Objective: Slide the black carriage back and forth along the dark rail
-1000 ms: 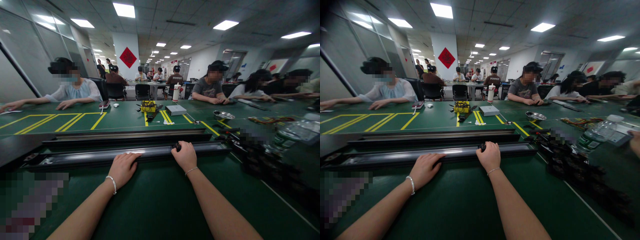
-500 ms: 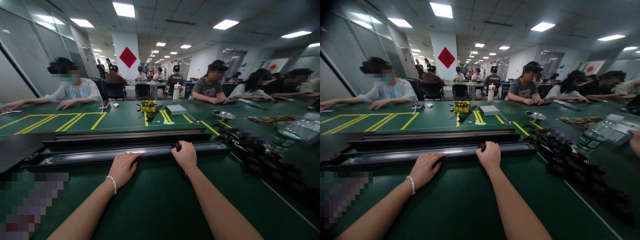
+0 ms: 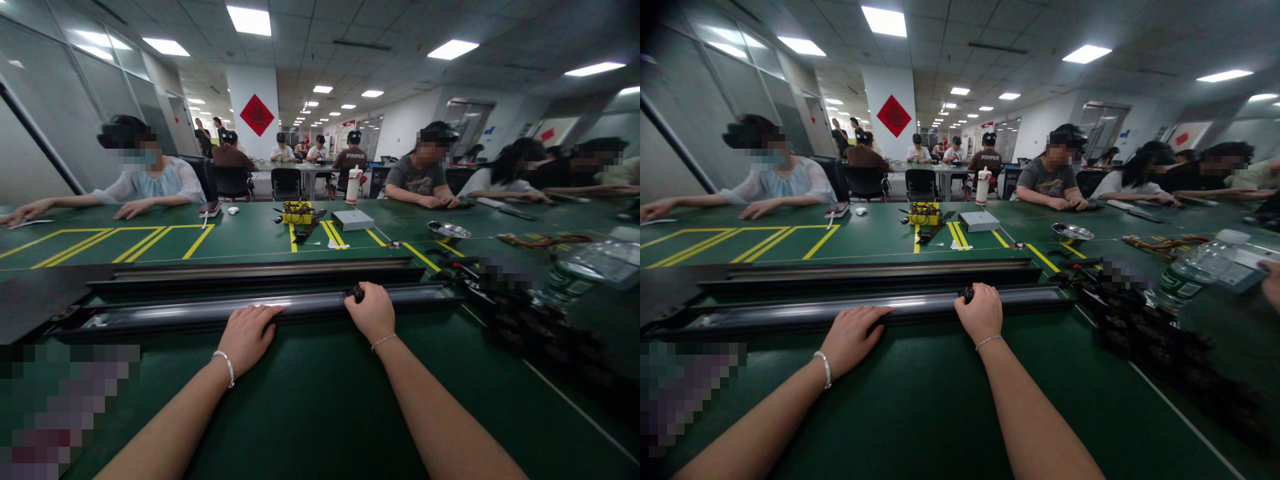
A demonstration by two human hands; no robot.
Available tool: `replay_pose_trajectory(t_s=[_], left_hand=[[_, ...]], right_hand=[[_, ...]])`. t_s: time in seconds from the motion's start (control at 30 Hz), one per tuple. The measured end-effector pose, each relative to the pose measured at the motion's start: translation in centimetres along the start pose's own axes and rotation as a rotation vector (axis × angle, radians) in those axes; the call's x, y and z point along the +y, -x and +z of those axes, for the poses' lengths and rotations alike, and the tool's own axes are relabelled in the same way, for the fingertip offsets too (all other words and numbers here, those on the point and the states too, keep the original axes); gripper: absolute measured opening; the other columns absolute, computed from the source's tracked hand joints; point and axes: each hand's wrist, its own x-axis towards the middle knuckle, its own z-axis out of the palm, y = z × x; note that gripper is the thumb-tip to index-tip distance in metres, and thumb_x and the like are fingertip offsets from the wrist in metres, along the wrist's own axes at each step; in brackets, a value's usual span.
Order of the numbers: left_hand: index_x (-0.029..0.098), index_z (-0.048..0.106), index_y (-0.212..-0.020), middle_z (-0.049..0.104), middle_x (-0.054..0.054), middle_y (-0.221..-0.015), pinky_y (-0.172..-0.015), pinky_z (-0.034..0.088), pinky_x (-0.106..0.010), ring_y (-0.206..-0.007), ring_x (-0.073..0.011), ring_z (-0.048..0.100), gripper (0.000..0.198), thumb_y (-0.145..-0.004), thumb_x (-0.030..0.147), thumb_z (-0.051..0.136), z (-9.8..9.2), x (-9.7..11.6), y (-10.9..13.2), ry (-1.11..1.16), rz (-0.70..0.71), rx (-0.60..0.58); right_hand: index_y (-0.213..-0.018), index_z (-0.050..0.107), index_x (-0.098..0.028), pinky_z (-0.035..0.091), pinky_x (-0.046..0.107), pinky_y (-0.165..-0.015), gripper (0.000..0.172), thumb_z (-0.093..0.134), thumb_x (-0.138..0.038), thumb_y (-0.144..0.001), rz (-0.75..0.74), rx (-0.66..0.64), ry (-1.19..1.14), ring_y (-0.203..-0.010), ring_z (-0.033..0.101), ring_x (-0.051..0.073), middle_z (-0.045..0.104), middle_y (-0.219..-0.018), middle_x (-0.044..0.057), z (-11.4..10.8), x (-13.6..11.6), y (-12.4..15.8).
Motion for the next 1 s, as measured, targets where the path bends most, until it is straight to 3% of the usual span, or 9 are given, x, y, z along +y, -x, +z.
replay_pose_trajectory(t_s=[0.67, 1.0], left_hand=[[0.029, 0.051, -0.113, 0.063, -0.001, -0.104, -0.081, 0.036, -0.037, -0.094, -0.0198, 0.054, 0.033, -0.081, 0.025, 0.042, 0.01, -0.02, 0.02, -0.005, 0.004, 0.001], [0.029, 0.051, -0.114, 0.062, -0.001, -0.105, -0.081, 0.035, -0.036, -0.095, -0.0195, 0.054, 0.033, -0.082, 0.025, 0.042, 0.16, -0.06, 0.07, -0.012, 0.009, 0.005]], right_hand=[[-0.084, 0.060, -0.013, 0.039, 0.034, -0.084, 0.026, 0.049, -0.025, -0.064, 0.020, 0.013, 0.001, -0.085, 0.055, 0.022, 0.063, -0.084, 0.009, 0.01, 0.37, 0.07], [-0.085, 0.061, -0.012, 0.034, 0.037, -0.090, 0.027, 0.049, -0.026, -0.065, 0.039, 0.008, 0.016, -0.097, 0.053, 0.025, 0.064, -0.090, 0.012, -0.03, 0.35, 0.10]])
